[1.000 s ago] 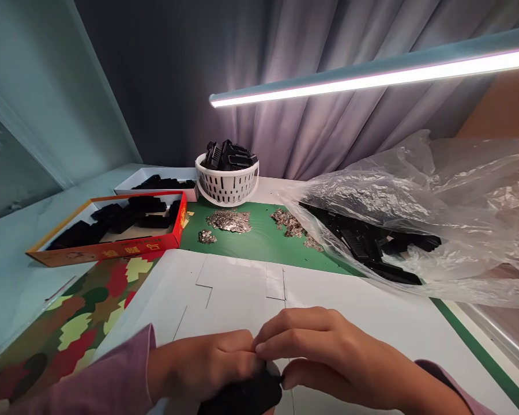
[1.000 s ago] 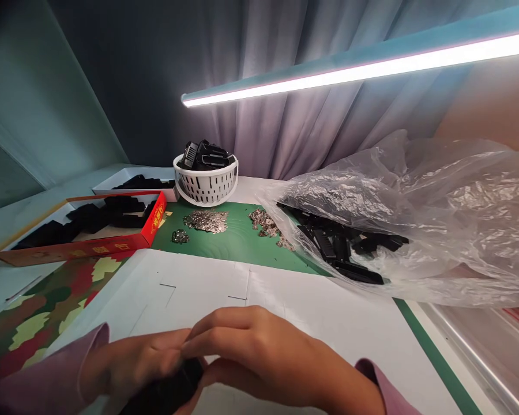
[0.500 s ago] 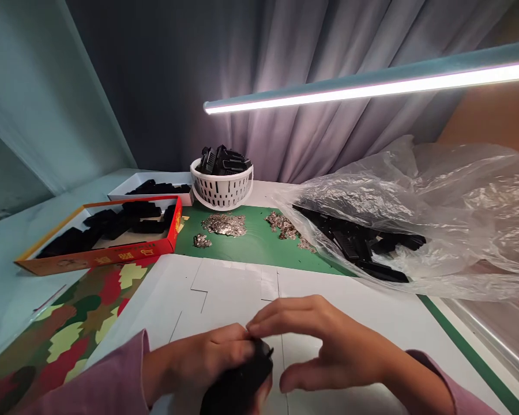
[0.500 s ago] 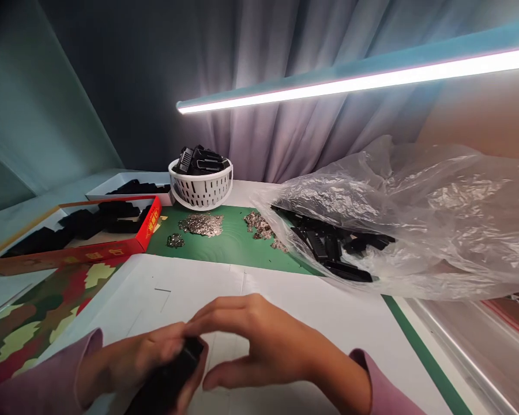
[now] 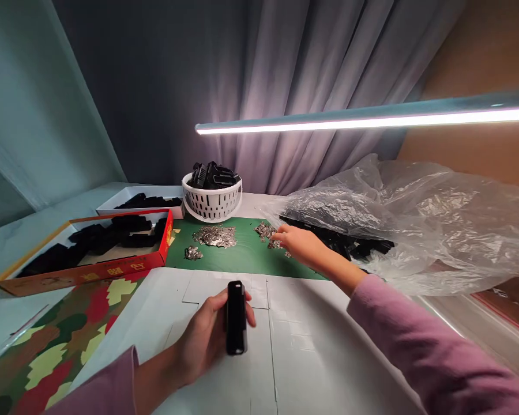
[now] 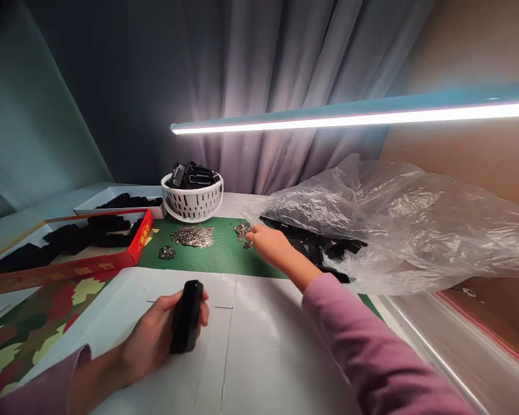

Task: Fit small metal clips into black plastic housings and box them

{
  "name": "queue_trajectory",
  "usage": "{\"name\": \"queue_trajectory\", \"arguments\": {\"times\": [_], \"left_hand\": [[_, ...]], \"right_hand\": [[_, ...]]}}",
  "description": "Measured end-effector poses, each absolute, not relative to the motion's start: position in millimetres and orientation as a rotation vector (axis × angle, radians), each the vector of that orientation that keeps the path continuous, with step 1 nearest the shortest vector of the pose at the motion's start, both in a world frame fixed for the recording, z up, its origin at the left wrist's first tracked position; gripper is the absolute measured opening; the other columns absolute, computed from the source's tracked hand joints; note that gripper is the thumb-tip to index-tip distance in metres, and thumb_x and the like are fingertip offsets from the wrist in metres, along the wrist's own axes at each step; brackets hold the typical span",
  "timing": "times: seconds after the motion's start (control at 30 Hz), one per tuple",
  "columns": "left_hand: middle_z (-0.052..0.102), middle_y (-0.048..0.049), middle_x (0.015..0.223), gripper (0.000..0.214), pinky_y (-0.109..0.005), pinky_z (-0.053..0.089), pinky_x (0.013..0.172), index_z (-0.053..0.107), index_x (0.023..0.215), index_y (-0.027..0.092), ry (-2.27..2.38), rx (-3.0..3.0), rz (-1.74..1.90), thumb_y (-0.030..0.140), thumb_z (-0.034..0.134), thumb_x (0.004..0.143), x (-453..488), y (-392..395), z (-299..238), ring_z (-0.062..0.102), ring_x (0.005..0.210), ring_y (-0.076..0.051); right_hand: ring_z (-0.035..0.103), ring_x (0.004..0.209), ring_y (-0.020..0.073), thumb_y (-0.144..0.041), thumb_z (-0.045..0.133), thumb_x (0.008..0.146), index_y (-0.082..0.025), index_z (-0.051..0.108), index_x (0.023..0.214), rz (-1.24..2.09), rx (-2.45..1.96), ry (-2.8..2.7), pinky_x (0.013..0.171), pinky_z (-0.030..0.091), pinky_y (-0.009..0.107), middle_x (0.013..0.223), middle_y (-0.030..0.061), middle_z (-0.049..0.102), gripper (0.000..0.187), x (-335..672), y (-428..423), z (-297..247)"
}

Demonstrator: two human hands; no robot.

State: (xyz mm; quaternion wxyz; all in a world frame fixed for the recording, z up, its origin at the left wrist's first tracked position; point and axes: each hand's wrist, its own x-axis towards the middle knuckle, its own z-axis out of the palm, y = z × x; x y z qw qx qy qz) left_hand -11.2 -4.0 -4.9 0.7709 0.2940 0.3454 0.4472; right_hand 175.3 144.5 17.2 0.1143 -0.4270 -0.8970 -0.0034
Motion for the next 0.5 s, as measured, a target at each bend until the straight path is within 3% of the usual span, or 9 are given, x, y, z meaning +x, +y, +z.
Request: {"name": "queue_trajectory", "arguments": {"times": [0.1, 0.23, 0.5], "left_hand": [[0.06, -0.0065, 0.084, 0.025, -0.023, 0.037, 0.051, 0.048, 0.091, 0.017, 0.821, 0.726, 1.071, 0.034, 0.032, 0.083, -10.6, -1.9, -3.9, 0.05, 0.06, -0.013], [0.059, -0.0087, 0.095, 0.022, -0.025, 0.04, 0.057, 0.047, 0.092, 0.016, 0.829, 0.847, 1.163, 0.03, 0.031, 0.085, -12.0, 1.1, -6.8, 0.054, 0.07, -0.014], [0.062, -0.0094, 0.093, 0.022, -0.027, 0.041, 0.058, 0.046, 0.094, 0.016, 0.756, 0.794, 1.19, 0.027, 0.03, 0.085, -13.6, 0.8, -11.8, 0.058, 0.069, -0.015]], "right_hand": [[0.05, 0.07, 0.0133, -0.011, 0.046, 0.075, -0.015, 0.06, 0.084, -0.081, -1.196, -2.705, 0.06, 0.037, 0.023, 0.084, 0.0064, 0.055, 0.017, 162.7, 150.2, 5.2], [0.048, 0.072, 0.012, -0.011, 0.042, 0.079, -0.011, 0.056, 0.08, -0.15, -1.11, -2.719, 0.065, 0.038, 0.026, 0.081, 0.0055, 0.053, 0.014, 159.3, 154.7, -11.3], [0.048, 0.063, 0.0145, -0.012, 0.035, 0.078, -0.014, 0.054, 0.062, -0.003, -1.003, -2.566, 0.057, 0.038, 0.026, 0.072, 0.0076, 0.053, 0.025, 168.1, 141.1, -13.7]]}}
